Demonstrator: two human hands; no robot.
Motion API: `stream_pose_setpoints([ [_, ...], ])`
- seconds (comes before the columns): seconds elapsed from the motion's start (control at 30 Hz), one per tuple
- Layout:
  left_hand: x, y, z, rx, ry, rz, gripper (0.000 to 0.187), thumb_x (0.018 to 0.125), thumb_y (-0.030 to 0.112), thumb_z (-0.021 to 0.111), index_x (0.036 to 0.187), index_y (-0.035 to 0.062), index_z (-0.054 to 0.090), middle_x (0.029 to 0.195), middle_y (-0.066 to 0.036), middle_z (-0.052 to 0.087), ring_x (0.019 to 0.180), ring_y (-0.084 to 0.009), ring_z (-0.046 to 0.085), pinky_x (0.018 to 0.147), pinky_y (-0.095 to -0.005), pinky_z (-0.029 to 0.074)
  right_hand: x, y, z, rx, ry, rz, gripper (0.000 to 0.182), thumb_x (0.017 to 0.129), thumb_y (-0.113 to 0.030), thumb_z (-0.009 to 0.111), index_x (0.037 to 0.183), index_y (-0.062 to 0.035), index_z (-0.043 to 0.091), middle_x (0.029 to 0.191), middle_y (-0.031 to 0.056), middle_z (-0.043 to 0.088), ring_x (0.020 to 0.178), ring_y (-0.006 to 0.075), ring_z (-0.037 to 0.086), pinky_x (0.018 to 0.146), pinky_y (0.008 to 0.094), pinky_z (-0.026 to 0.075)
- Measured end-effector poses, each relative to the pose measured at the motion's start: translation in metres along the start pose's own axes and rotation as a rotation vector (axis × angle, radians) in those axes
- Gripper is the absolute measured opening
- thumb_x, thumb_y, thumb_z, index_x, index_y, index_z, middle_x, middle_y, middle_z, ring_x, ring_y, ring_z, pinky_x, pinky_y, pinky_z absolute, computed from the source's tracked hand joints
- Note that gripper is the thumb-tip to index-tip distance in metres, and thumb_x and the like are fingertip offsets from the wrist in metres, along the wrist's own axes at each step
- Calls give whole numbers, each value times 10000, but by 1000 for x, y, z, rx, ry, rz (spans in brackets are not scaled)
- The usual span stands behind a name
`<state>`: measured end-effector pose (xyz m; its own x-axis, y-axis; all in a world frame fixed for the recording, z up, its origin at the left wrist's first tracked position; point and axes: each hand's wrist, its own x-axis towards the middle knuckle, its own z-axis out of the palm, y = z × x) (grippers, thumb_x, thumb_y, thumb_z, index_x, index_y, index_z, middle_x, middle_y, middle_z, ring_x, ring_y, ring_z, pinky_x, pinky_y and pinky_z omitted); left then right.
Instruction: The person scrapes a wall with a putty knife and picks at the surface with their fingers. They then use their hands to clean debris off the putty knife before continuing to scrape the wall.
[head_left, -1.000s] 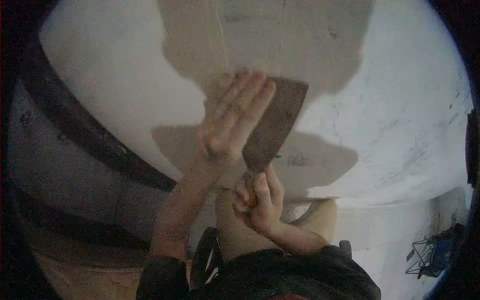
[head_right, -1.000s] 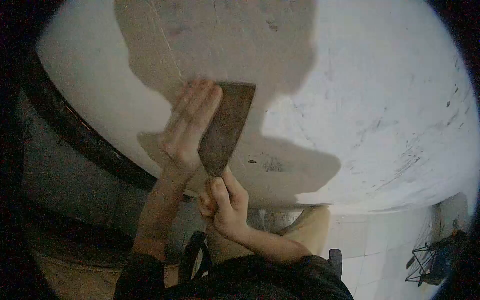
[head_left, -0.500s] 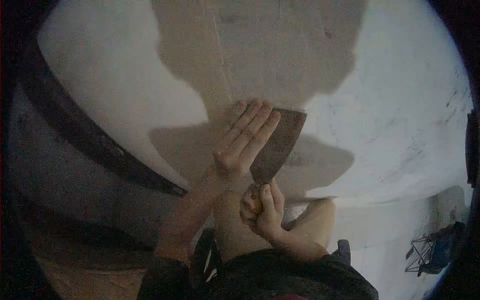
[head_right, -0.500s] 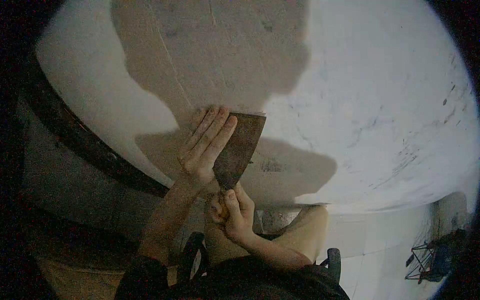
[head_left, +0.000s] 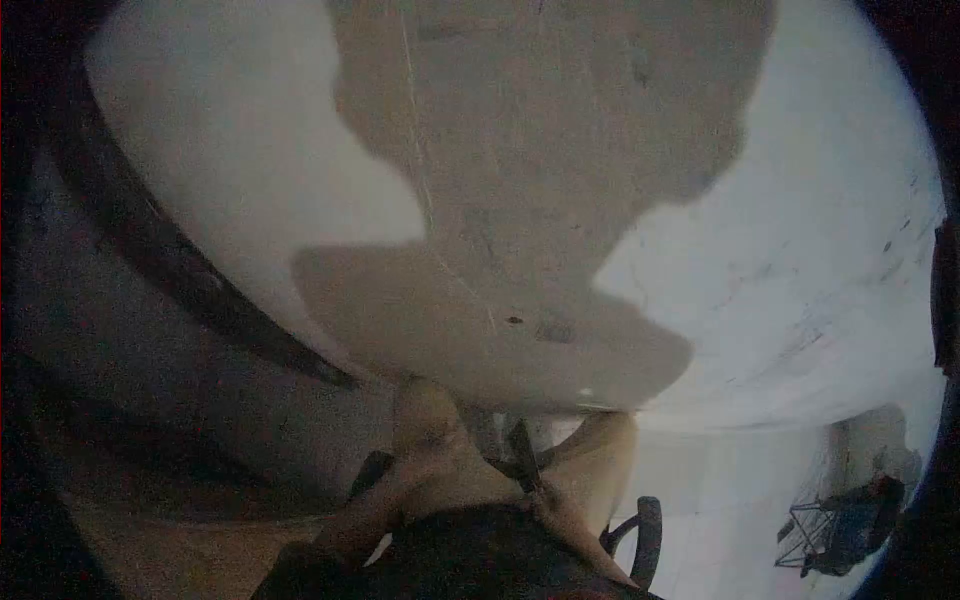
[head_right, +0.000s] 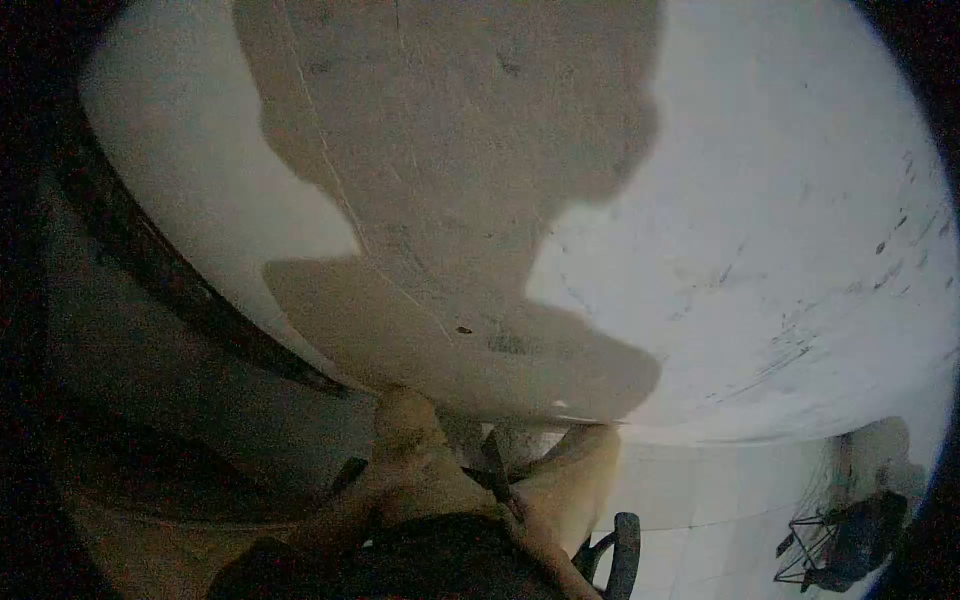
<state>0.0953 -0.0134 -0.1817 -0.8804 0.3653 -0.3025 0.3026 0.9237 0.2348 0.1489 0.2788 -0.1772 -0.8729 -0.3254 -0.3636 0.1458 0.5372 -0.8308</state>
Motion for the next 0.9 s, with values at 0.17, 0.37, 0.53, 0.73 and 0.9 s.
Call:
stream_pose_setpoints([
  [0.17, 11, 6, -56, -472, 261, -202, 503, 930, 252, 490, 1369, 57, 340, 1370, -208, 373, 1316, -305, 314, 1070, -409, 276, 17, -37, -30, -43, -195, 94, 472, 932, -264, 487, 1333, -40, 377, 1096, 226, 593, 1032, 349, 570, 851, 412, 445],
  [0.37, 15, 25, -113, -1390, 495, -307, 530, 940, 349, 458, 1304, -29, 389, 1269, -177, 446, 1174, -297, 431, 997, -396, 350, 42, -119, -28, 461, -157, -296, 302, 952, -160, 432, 1218, -56, 331, 721, 114, 526, 561, 194, 525, 525, 344, 459],
  [0.53, 11, 73, -192, -1527, 736, -246, 507, 953, 424, 398, 1113, -31, 552, 902, -135, 583, 855, -227, 541, 832, -351, 412, 49, -205, -23, 754, -114, -452, 396, 941, -112, 421, 1263, -75, 193, 695, 85, 496, 490, 138, 477, 433, 276, 418],
  [0.73, 17, 79, -241, -1396, 964, -38, 446, 983, 361, 346, 1112, -34, 511, 947, -118, 547, 882, -206, 496, 835, -341, 398, 66, -249, -32, 780, 132, -537, 615, 891, -69, 474, 1393, -79, 118, 1258, 168, 388, 1106, 257, 436, 931, 379, 373],
  [0.9, 22, 66, -259, -1392, 958, 135, 409, 993, 322, 332, 1100, -27, 516, 934, -133, 555, 887, -206, 509, 831, -339, 402, 77, -286, -30, 766, 260, -605, 582, 918, -106, 481, 1367, -25, 120, 1251, 174, 365, 1138, 238, 384, 976, 371, 317],
])
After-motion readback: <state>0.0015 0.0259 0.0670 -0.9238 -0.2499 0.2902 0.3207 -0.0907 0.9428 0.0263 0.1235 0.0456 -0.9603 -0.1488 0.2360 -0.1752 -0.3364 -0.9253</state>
